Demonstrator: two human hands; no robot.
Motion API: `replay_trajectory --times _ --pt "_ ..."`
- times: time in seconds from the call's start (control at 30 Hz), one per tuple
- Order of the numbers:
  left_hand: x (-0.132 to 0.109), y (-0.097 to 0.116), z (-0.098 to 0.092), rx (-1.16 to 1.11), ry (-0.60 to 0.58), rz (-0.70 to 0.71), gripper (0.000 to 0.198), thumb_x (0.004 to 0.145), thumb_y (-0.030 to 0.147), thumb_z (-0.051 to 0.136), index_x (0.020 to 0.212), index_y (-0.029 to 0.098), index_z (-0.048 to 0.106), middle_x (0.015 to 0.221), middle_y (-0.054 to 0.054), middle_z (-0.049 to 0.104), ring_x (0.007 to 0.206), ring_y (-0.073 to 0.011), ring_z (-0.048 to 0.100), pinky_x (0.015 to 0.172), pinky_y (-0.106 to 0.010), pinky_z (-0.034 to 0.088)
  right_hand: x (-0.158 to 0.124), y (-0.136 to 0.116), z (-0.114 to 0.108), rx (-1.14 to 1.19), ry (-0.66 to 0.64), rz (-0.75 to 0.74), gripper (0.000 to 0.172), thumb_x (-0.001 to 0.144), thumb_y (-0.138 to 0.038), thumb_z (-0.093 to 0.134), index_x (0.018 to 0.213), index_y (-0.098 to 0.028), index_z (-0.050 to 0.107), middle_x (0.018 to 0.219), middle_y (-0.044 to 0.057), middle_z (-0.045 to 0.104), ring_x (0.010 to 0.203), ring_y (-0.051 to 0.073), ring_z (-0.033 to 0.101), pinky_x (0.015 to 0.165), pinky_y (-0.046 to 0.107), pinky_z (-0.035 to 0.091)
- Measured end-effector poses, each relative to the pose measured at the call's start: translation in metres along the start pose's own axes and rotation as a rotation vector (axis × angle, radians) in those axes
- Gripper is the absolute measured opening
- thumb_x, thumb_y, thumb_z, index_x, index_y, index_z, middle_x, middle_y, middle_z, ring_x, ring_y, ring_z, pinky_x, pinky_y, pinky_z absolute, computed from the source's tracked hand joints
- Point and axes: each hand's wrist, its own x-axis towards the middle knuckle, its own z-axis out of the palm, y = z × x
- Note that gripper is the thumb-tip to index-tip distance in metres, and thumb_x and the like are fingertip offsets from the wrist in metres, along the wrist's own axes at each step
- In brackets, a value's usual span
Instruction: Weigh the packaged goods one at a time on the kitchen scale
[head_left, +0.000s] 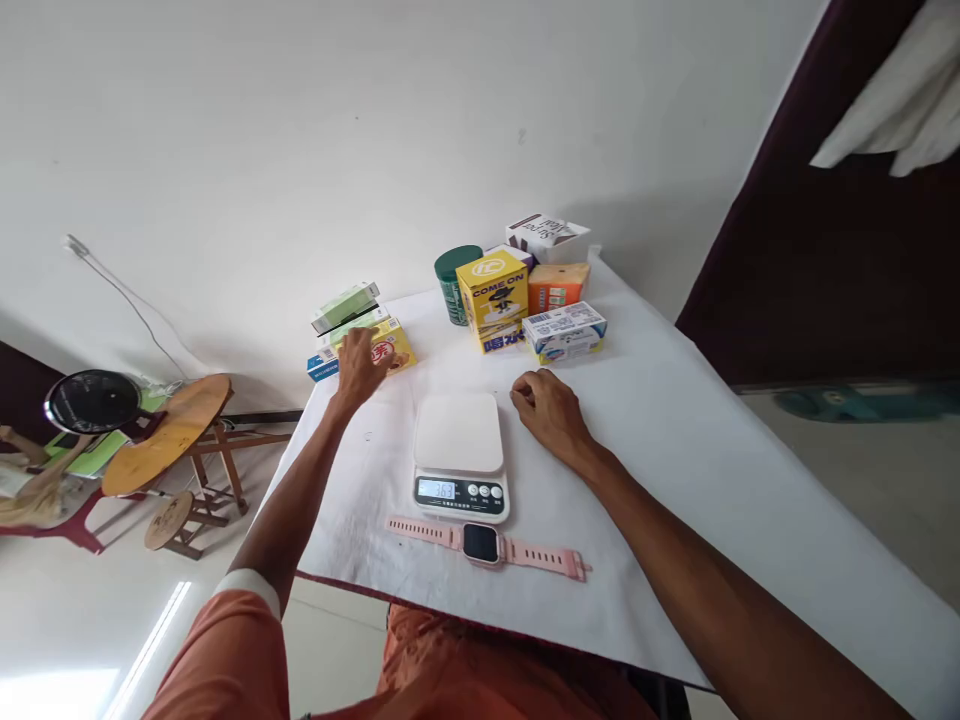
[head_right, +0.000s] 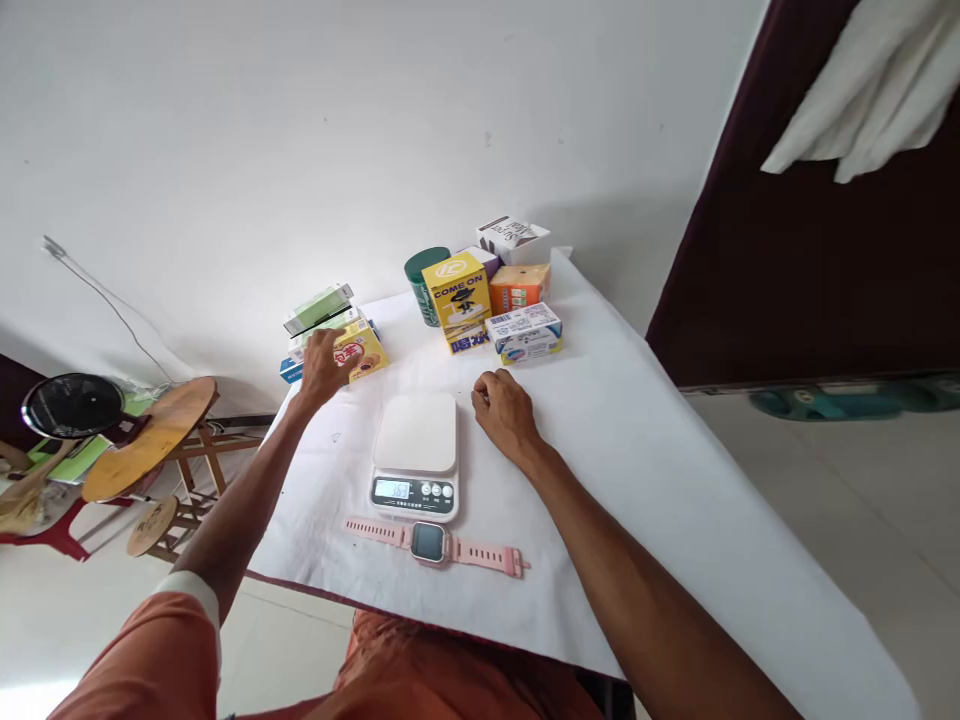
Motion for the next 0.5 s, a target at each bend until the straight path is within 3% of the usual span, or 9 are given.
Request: replay_trajectory --times 0.1,0.23,0.4,0.5 --pt "0.027 -0.039 -0.014 0.045 0.092 -0.126 0.062 0.087 0.038 0.075 0.144 0.020 0.055 0.146 -0.023 0.055 0.137 -0.0427 0.051 0.110 -0.061 0.043 -0.001 0.000 0.000 -0.006 -0.001 0.002 0.010 0.088 -0.019 0.055 0.080 -0.023 0.058 0.088 0.007 0.064 0.077 0.022 0.062 0.078 0.035 0.048" --pt "0.057 -0.063 -0.017 0.067 -0.006 -0.184 0.072 0.087 0.053 0.076 0.146 0.018 0.052 0.147 -0.026 0.054 0.138 -0.0448 0.049 0.111 -0.061 0.040 0.000 0.001 -0.001 -0.004 0.003 0.000 0.010 0.088 -0.020 0.056 0.079 -0.023 0.058 0.087 0.006 0.064 0.076 0.021 0.062 0.079 0.036 0.049" --pt "0.038 -0.053 0.008 0.112 0.010 -0.059 0.068 0.092 0.070 0.062 0.138 0.019 0.058 0.141 -0.023 0.057 0.134 -0.0416 0.051 0.110 -0.056 0.039 0.000 0.000 -0.001 0.000 -0.002 0.004 0.011 0.089 -0.019 0.056 0.078 -0.023 0.057 0.087 0.006 0.065 0.076 0.021 0.062 0.079 0.035 0.049" --pt "0.022 -0.047 0.018 0.142 -0.054 -0.004 0.068 0.092 0.068 0.063 0.142 0.022 0.056 0.145 -0.022 0.057 0.135 -0.0419 0.050 0.112 -0.056 0.038 0.000 0.000 0.000 -0.008 0.011 0.005 0.010 0.089 -0.018 0.057 0.081 -0.023 0.060 0.089 0.007 0.066 0.076 0.021 0.062 0.079 0.035 0.049"
